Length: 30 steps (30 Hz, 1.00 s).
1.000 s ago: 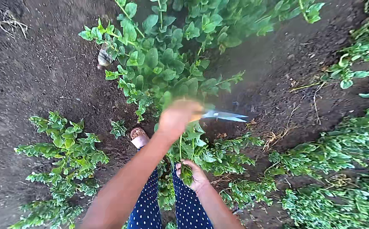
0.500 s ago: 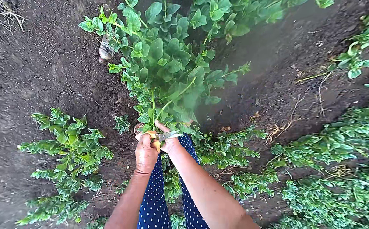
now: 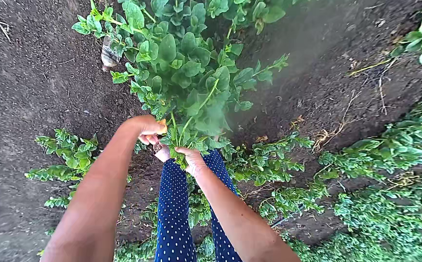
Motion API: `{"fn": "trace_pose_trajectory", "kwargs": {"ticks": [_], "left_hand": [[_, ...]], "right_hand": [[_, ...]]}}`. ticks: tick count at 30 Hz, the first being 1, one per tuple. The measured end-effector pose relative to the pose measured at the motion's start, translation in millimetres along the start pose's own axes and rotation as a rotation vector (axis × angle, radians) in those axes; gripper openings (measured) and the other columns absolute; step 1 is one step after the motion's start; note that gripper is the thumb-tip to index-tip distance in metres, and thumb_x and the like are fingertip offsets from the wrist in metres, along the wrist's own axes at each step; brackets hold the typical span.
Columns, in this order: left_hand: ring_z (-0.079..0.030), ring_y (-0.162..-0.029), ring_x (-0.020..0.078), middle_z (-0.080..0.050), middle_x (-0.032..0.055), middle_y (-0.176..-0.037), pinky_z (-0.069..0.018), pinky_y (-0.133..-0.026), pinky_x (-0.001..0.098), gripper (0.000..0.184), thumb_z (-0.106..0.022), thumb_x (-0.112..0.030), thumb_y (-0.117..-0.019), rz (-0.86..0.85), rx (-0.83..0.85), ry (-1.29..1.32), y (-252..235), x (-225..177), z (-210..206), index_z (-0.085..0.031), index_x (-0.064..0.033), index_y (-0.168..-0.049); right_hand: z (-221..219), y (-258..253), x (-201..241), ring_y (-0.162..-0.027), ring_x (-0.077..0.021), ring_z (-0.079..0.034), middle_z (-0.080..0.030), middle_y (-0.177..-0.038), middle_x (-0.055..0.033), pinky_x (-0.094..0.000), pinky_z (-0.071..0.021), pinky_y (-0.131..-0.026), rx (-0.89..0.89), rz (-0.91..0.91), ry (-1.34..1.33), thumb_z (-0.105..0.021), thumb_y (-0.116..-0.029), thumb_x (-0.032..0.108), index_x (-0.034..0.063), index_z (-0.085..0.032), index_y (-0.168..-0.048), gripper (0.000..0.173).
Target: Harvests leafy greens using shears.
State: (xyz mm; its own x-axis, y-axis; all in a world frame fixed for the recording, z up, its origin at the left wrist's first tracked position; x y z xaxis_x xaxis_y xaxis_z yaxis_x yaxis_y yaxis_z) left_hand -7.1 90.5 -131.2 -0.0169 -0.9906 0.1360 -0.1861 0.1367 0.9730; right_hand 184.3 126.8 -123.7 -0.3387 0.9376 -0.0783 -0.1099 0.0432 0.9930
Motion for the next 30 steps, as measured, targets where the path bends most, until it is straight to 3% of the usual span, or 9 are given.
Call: {"fn": "trace_pose_trajectory", "kwargs": {"ticks": [4,7,11,16,20,25,30], "left_hand": [[-0.062,-0.08,0.015,-0.065,0.0078,-0.094,-0.0516,-0.076,0.0326,0.036,-0.042,-0.036,-0.1115,0.031,0.038,0.184,-0.8,-2.8,18.7,-0.059,-0.0062,-0.122],[-0.064,-0.077,0.0145,-0.066,0.0067,-0.09,-0.0523,-0.07,0.0302,0.035,-0.039,-0.038,-0.1115,0.019,0.046,0.275,0.3,8.6,26.0,-0.058,-0.0083,-0.111],[-0.065,-0.075,0.0114,-0.067,0.0036,-0.087,-0.0509,-0.066,0.0268,0.035,-0.039,-0.038,-0.1117,0.015,0.096,0.203,-0.7,9.0,18.5,-0.059,-0.0095,-0.11],[-0.061,-0.079,0.0155,-0.063,0.0076,-0.093,-0.0504,-0.073,0.0318,0.038,-0.039,-0.039,-0.112,0.09,0.036,0.25,-7.8,10.3,21.2,-0.057,-0.0077,-0.123],[-0.061,-0.075,0.0138,-0.063,0.0064,-0.088,-0.0496,-0.069,0.0287,0.037,-0.041,-0.041,-0.111,0.111,0.038,0.224,-5.8,4.6,26.0,-0.057,-0.0082,-0.113],[-0.06,-0.078,0.0165,-0.061,0.0083,-0.093,-0.0502,-0.074,0.0324,0.039,-0.04,-0.042,-0.1113,0.132,0.026,0.236,-9.5,-11.5,28.5,-0.057,-0.0085,-0.121],[-0.06,-0.072,0.0151,-0.06,0.0055,-0.085,-0.0518,-0.073,0.0318,0.037,-0.04,-0.037,-0.1122,0.087,0.026,0.264,-25.4,-19.4,29.5,-0.06,-0.0078,-0.124]], "right_hand": [[4.7,0.2,2.8,-0.068,-0.0161,-0.064,-0.064,-0.086,-0.0128,-0.0297,-0.0572,-0.062,-0.016,-0.01,0.008,-0.067,-0.0905,-0.007,-0.0046,-0.057,-0.11,0.023],[4.1,0.4,3.3,-0.07,-0.0163,-0.064,-0.065,-0.089,-0.0132,-0.0299,-0.057,-0.064,-0.009,-0.023,0.013,-0.067,-0.0913,-0.006,-0.005,-0.058,-0.112,0.023],[3.0,-0.7,1.4,-0.067,-0.0156,-0.063,-0.064,-0.086,-0.0128,-0.0288,-0.0566,-0.062,-0.008,-0.014,-0.006,-0.067,-0.0912,-0.007,-0.0053,-0.058,-0.111,0.022],[4.0,3.8,4.7,-0.068,-0.0156,-0.063,-0.064,-0.087,-0.0128,-0.0283,-0.0567,-0.062,-0.025,-0.018,0.025,-0.068,-0.0903,-0.007,-0.0049,-0.058,-0.11,0.022],[5.5,3.7,7.5,-0.069,-0.0153,-0.063,-0.065,-0.087,-0.0126,-0.0286,-0.0567,-0.064,-0.024,-0.013,0.04,-0.068,-0.0907,-0.006,-0.0051,-0.059,-0.11,0.021],[4.6,10.4,7.1,-0.069,-0.0147,-0.063,-0.064,-0.086,-0.0116,-0.0279,-0.0562,-0.063,-0.026,-0.031,0.059,-0.067,-0.0927,-0.005,-0.004,-0.058,-0.11,0.019],[3.1,11.4,13.1,-0.069,-0.0149,-0.064,-0.065,-0.086,-0.012,-0.0289,-0.0568,-0.063,-0.012,0.003,0.039,-0.067,-0.0919,-0.006,-0.0051,-0.058,-0.112,0.022]]}}
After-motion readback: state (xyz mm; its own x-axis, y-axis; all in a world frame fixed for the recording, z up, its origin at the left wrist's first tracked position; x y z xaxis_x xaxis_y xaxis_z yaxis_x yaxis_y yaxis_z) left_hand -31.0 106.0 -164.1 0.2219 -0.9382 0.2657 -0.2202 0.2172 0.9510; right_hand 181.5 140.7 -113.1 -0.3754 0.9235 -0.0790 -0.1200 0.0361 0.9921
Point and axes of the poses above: each hand's wrist, its own y-axis away from the middle knuckle, its own z-axis out of the back of the hand, x = y × z, the point moved 7 cm from there along -y, towards the middle knuckle
